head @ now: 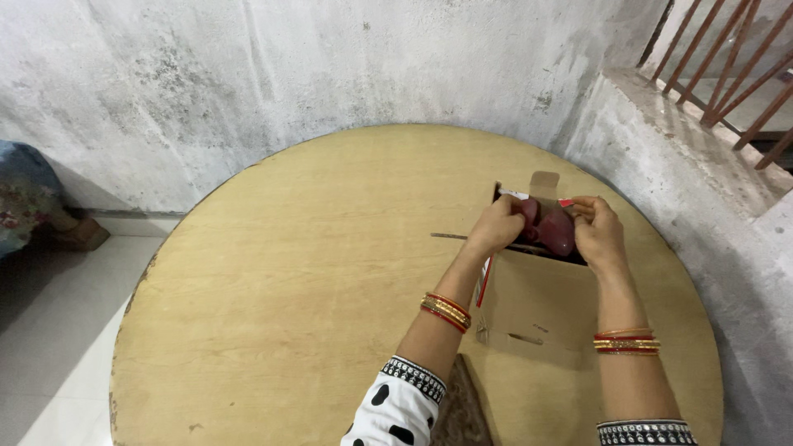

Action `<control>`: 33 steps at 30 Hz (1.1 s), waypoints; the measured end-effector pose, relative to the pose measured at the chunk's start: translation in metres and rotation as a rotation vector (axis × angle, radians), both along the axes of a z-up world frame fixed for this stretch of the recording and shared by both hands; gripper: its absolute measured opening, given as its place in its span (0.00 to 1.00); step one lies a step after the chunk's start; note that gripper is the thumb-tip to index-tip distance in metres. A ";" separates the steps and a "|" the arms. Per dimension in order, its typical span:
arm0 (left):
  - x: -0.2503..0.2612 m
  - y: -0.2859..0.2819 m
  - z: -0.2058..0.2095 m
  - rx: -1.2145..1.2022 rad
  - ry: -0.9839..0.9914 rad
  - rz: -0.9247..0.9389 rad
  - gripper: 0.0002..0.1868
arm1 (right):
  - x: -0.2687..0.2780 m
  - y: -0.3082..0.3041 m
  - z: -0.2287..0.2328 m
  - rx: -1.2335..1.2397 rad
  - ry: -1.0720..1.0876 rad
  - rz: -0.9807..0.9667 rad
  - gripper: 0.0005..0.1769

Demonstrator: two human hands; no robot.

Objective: The person places various small objects, including a red fan blade, metal rings, a coiled wire, a metal rod, and a carved wooden block, into a cardboard box on a round table. The person handles each item individually and arranges them inside the box.

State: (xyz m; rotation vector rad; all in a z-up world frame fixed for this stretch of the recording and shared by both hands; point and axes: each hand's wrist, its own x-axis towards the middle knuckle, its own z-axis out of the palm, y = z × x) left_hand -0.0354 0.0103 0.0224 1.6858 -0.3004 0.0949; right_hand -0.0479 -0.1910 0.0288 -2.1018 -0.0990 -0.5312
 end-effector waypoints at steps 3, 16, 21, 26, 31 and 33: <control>0.006 -0.003 -0.009 0.291 -0.187 0.187 0.19 | -0.003 0.003 0.000 -0.019 -0.137 0.049 0.19; 0.015 -0.028 -0.040 0.562 -0.444 0.349 0.15 | -0.033 0.030 0.013 -0.560 -0.475 -0.111 0.16; 0.000 -0.026 -0.032 0.640 -0.559 0.353 0.17 | -0.041 0.034 0.017 -0.499 -0.620 -0.119 0.18; -0.032 -0.020 -0.018 0.513 -0.793 0.327 0.26 | -0.064 0.037 0.023 -0.433 -0.711 -0.118 0.18; -0.099 0.004 -0.020 0.315 -0.897 0.287 0.25 | -0.110 0.044 0.001 -0.523 -0.820 -0.133 0.18; -0.136 0.017 -0.030 0.320 -0.895 0.257 0.25 | -0.127 0.047 -0.012 -0.512 -0.850 -0.044 0.17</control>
